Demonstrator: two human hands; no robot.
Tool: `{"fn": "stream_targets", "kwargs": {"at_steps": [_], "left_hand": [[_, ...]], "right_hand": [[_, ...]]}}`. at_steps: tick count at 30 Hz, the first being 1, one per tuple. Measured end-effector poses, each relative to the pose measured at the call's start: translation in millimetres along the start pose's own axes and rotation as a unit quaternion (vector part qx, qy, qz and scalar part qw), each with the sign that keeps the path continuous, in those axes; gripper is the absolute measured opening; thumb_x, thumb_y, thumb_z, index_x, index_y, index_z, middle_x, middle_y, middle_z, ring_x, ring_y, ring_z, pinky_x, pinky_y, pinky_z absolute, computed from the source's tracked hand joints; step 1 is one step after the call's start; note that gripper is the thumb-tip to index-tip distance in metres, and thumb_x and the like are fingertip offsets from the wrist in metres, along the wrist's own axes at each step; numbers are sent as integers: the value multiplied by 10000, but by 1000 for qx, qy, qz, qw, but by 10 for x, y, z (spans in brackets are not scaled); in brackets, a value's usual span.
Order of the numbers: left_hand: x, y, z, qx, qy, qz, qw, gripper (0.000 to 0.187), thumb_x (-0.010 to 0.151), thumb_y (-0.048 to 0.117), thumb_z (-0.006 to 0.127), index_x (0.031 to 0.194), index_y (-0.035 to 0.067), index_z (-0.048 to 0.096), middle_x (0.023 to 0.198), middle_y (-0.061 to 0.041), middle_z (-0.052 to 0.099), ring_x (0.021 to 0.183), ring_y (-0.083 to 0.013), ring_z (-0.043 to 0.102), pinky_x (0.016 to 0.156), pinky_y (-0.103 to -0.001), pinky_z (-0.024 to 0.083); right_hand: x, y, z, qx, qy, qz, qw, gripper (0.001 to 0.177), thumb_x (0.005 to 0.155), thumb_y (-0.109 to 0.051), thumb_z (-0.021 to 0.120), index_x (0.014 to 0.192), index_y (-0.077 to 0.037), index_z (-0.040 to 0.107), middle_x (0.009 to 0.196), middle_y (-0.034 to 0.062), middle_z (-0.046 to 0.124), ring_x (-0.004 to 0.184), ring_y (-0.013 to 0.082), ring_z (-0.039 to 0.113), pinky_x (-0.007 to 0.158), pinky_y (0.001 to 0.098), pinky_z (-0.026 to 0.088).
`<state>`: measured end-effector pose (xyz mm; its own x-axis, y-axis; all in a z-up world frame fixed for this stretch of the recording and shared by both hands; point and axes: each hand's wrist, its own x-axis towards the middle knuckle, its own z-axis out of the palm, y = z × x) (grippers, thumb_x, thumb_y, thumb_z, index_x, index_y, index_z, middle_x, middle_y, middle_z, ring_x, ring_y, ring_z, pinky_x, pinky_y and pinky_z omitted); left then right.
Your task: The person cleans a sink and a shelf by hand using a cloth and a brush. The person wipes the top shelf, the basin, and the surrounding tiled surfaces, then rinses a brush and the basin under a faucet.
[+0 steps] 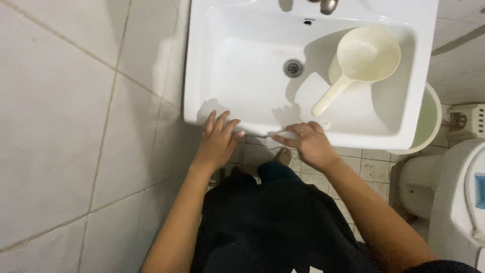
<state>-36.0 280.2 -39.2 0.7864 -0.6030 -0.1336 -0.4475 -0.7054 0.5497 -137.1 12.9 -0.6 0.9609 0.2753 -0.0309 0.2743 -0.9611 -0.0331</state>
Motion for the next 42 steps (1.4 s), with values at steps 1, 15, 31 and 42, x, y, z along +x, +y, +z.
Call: {"fn": "stream_targets", "kwargs": {"at_steps": [1,15,31,42], "left_hand": [[-27,-38,-20,0,0,-1,1000,678,1003,621,307,1424,150,553,1604,-171,339,1533,-439,115,1188,-655,214],[-295,-399,-122,35,36,-15,999,714,1009,613,294,1481,111,481,1610,-170,318,1537,-418,95,1229,-640,51],[-235,-501,-341,42,40,-39,998,718,1005,569,388,1527,76,368,1635,-190,218,1532,-409,15,1217,-613,24],[-434,-554,-311,36,20,-93,995,744,1007,557,419,1547,64,277,1633,-206,171,1522,-402,4,1213,-591,54]], "right_hand": [[117,-93,28,30,-16,27,999,724,889,119,486,1360,-406,653,1284,52,684,1200,255,624,1103,511,439],[-344,163,140,-22,80,216,973,446,1050,-49,562,1425,-270,659,1220,167,719,932,258,746,714,396,648],[997,-652,-118,49,-200,222,953,632,989,-101,452,1568,-333,349,1305,239,550,895,340,724,731,429,651],[1250,-1041,-76,87,-104,58,989,654,939,-15,484,1540,-254,383,1263,223,586,876,339,717,669,389,640]]}}
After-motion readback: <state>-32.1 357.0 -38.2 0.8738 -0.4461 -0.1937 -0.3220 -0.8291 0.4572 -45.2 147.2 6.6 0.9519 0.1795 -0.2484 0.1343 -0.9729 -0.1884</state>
